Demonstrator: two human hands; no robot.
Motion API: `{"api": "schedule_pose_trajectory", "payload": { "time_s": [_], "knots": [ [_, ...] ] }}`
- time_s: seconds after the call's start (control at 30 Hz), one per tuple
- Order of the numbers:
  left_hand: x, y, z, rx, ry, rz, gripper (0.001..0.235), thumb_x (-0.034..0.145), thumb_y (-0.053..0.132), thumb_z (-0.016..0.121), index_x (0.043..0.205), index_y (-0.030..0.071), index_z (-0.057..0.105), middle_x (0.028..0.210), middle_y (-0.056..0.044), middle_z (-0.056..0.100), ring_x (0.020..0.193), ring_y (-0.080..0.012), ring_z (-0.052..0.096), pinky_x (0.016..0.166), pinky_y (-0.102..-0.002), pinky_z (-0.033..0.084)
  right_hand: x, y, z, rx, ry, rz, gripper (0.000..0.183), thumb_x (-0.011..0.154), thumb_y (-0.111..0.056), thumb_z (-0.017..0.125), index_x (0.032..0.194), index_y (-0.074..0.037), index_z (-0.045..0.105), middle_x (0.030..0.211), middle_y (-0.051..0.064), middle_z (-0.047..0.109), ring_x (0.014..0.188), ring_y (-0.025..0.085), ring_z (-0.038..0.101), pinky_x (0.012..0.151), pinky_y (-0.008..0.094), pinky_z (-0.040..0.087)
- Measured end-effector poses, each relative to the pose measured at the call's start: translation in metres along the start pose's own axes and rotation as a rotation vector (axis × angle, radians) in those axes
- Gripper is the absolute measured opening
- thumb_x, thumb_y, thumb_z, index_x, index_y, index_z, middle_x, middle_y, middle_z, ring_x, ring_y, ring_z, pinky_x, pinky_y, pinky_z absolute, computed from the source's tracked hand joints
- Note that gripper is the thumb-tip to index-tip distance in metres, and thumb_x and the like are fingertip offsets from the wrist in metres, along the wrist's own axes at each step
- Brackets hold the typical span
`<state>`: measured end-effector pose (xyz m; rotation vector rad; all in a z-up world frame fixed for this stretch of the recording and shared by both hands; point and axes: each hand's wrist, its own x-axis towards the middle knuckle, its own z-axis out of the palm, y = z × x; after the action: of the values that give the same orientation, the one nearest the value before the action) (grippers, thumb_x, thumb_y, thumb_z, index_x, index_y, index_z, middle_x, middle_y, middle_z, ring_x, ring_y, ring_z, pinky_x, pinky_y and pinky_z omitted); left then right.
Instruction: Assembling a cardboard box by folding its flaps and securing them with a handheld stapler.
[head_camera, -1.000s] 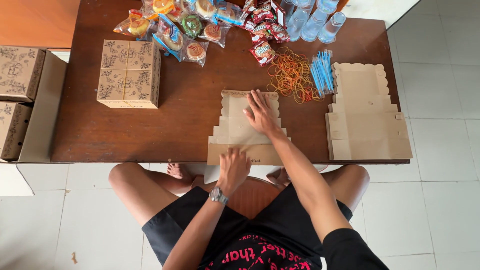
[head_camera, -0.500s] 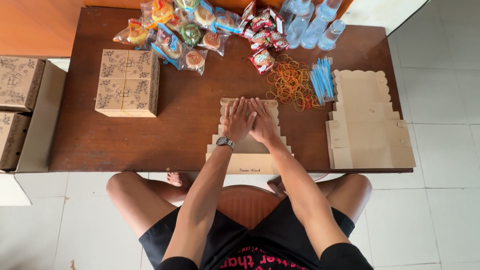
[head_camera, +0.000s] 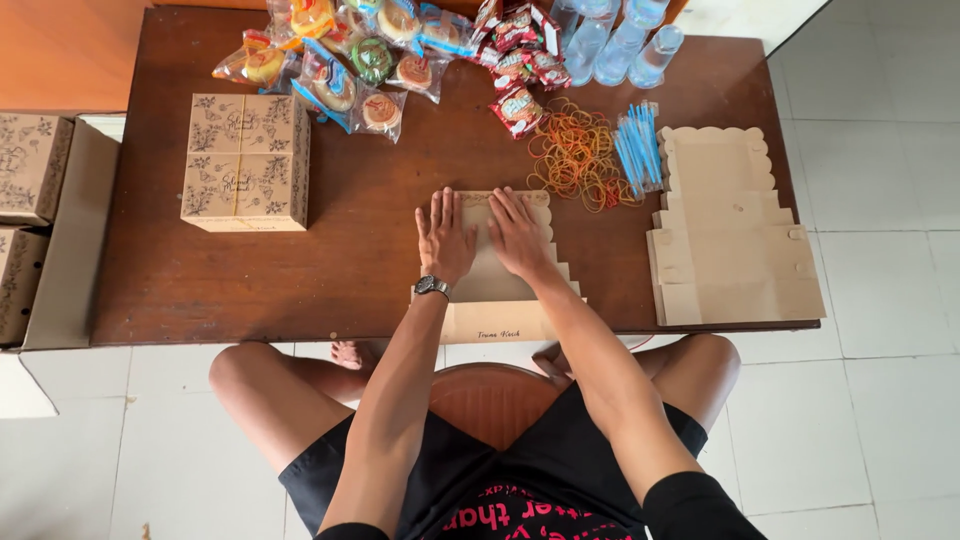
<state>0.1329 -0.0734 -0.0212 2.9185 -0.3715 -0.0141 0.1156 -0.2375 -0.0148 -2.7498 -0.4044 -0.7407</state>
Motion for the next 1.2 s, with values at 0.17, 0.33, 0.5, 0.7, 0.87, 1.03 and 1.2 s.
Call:
{"api": "schedule_pose_trajectory", "payload": {
  "time_s": [0.17, 0.33, 0.5, 0.7, 0.87, 1.03, 1.2],
  "knots": [
    [-0.002, 0.001, -0.002, 0.036, -0.064, 0.008, 0.073, 0.101, 0.043, 0.038, 0.165, 0.014, 0.017, 0.173, -0.005, 0.011, 0.159, -0.0252, 0.006, 0.126, -0.058, 0.005, 0.027, -0.027, 0.015, 0.05, 0.012, 0.064, 0.053, 0.107, -0.049, 0.046, 0.134, -0.007, 0.065, 0.139, 0.015, 0.063, 0.135, 0.03, 0.056, 0.117, 0.048, 0.037],
    [-0.006, -0.002, -0.014, 0.08, -0.056, 0.066, 0.077, 0.098, 0.039, 0.041, 0.166, 0.017, 0.012, 0.174, -0.001, 0.004, 0.159, -0.0245, -0.003, 0.126, -0.058, 0.003, 0.034, -0.038, 0.01, 0.107, -0.057, 0.031, 0.057, 0.108, -0.049, 0.044, 0.142, -0.006, 0.058, 0.147, 0.018, 0.057, 0.139, 0.032, 0.051, 0.118, 0.05, 0.036],
    [-0.001, -0.009, 0.003, 0.078, -0.065, 0.07, 0.079, 0.097, 0.042, 0.038, 0.166, 0.017, 0.009, 0.174, -0.003, 0.006, 0.159, -0.0253, 0.002, 0.126, -0.057, 0.006, 0.019, -0.038, 0.016, 0.025, -0.219, 0.035, 0.067, 0.108, -0.056, 0.038, 0.155, -0.008, 0.043, 0.152, 0.018, 0.052, 0.144, 0.032, 0.046, 0.119, 0.055, 0.032],
    [0.003, -0.003, -0.006, 0.085, -0.125, 0.025, 0.075, 0.103, 0.054, 0.023, 0.166, 0.015, 0.011, 0.173, -0.004, 0.007, 0.159, -0.0253, 0.004, 0.125, -0.058, 0.009, -0.003, 0.0, 0.002, -0.008, -0.176, 0.046, 0.063, 0.111, -0.051, 0.036, 0.156, -0.009, 0.043, 0.155, 0.015, 0.049, 0.146, 0.03, 0.043, 0.12, 0.053, 0.029],
    [0.002, 0.0, -0.011, 0.152, -0.14, 0.01, 0.073, 0.104, 0.055, 0.02, 0.166, 0.017, 0.01, 0.173, -0.002, 0.005, 0.159, -0.0232, 0.0, 0.124, -0.061, 0.006, -0.004, 0.008, -0.037, -0.074, -0.342, 0.125, 0.066, 0.111, -0.054, 0.03, 0.159, -0.009, 0.037, 0.161, 0.013, 0.041, 0.15, 0.028, 0.036, 0.123, 0.051, 0.024],
    [0.003, 0.0, -0.015, 0.16, -0.157, 0.005, 0.073, 0.104, 0.056, 0.019, 0.165, 0.017, 0.011, 0.173, -0.001, 0.005, 0.159, -0.0223, 0.0, 0.124, -0.063, 0.006, 0.0, 0.015, -0.071, -0.093, -0.559, 0.257, 0.076, 0.108, -0.063, 0.012, 0.162, -0.012, 0.03, 0.167, 0.01, 0.031, 0.155, 0.023, 0.026, 0.127, 0.047, 0.013],
    [0.002, 0.002, -0.014, 0.154, -0.152, -0.008, 0.071, 0.105, 0.053, 0.022, 0.166, 0.017, 0.012, 0.173, -0.001, 0.005, 0.159, -0.0217, 0.001, 0.124, -0.064, 0.005, -0.006, 0.026, -0.082, -0.091, -0.547, 0.278, 0.069, 0.11, -0.055, 0.024, 0.16, -0.009, 0.034, 0.165, 0.014, 0.035, 0.153, 0.028, 0.031, 0.126, 0.053, 0.015]
  ]
}}
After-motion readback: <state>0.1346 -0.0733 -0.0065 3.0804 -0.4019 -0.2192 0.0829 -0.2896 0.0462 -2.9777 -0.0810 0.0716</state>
